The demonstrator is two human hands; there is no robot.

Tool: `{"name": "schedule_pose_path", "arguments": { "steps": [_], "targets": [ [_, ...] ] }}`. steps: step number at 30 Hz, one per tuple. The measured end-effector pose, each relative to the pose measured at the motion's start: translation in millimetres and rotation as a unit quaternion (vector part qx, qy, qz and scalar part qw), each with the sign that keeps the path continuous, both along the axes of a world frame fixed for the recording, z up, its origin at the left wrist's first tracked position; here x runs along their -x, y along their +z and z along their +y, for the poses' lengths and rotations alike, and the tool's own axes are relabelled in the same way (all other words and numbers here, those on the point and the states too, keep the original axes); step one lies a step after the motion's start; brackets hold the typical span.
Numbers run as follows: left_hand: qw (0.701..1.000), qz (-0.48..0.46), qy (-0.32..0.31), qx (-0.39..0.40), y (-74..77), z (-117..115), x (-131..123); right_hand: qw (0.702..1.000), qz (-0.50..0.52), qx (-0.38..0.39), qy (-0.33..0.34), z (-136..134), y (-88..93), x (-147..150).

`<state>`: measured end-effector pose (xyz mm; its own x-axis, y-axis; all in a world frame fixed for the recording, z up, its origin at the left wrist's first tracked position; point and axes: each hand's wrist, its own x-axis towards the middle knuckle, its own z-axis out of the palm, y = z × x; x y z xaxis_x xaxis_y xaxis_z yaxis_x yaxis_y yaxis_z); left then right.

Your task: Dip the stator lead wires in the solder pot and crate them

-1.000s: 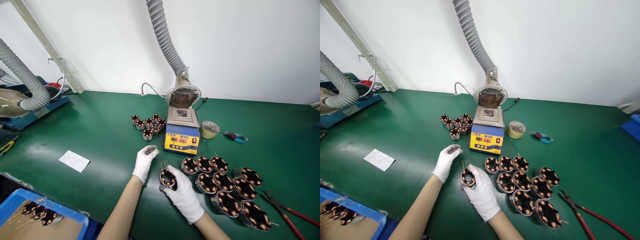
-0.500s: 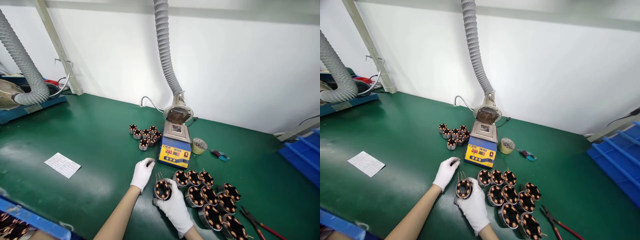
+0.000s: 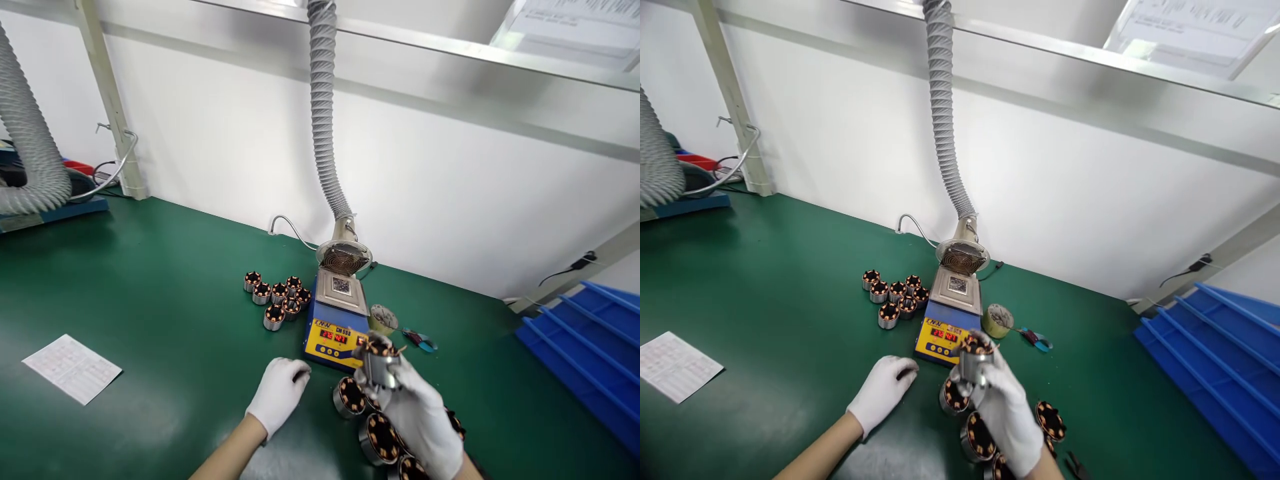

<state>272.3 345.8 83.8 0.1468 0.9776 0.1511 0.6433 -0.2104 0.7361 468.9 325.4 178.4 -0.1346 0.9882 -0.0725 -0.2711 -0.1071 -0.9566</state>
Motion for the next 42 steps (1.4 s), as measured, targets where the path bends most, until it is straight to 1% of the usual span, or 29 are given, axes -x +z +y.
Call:
{"name": "schedule_pose_path", "arguments": {
  "steps": [3,6,8,11,14,16,20,28,34,40,42],
  "targets": [
    [1.000,0.011,-0.015,0.001,0.6,-0.5,-0.3,0.995,-0.079,-0.043,-0.046,38.8,30.5,-10.9],
    [0.999,0.041,-0.033,-0.007,1.1,-1.5,-1.4,0.986,-0.143,-0.057,-0.070,78.2,46.4,-14.4],
    [0.997,0.054,-0.047,-0.013,1.2,-2.0,-2.5,0.975,-0.199,-0.052,-0.087,103.5,49.6,-13.9],
    [0.996,0.061,-0.058,-0.020,-1.0,-1.7,-3.6,0.949,-0.287,-0.069,-0.113,136.6,47.8,-11.0],
    [0.995,0.062,-0.065,-0.035,-5.6,0.1,-3.8,0.915,-0.377,-0.085,-0.114,159.9,43.7,-8.3],
    [0.995,0.063,-0.068,-0.042,-8.3,1.4,-3.7,0.901,-0.413,-0.084,-0.106,169.9,41.1,-7.6],
    [0.994,0.067,-0.074,-0.039,-10.1,2.7,-3.2,0.887,-0.439,-0.089,-0.108,179.5,36.9,-8.2],
    [0.994,0.065,-0.076,-0.053,-14.7,2.3,-2.7,0.853,-0.500,-0.096,-0.114,179.6,33.8,-3.4],
    [0.995,0.055,-0.072,-0.043,-14.2,1.6,-2.7,0.844,-0.518,-0.096,-0.100,181.4,28.9,-2.4],
    [0.996,0.048,-0.061,-0.054,-13.3,0.5,-3.2,0.846,-0.514,-0.091,-0.105,179.4,34.9,-1.1],
    [0.995,0.051,-0.067,-0.050,-12.6,0.4,-2.9,0.847,-0.513,-0.089,-0.108,179.1,36.7,-0.8]
  ]
}}
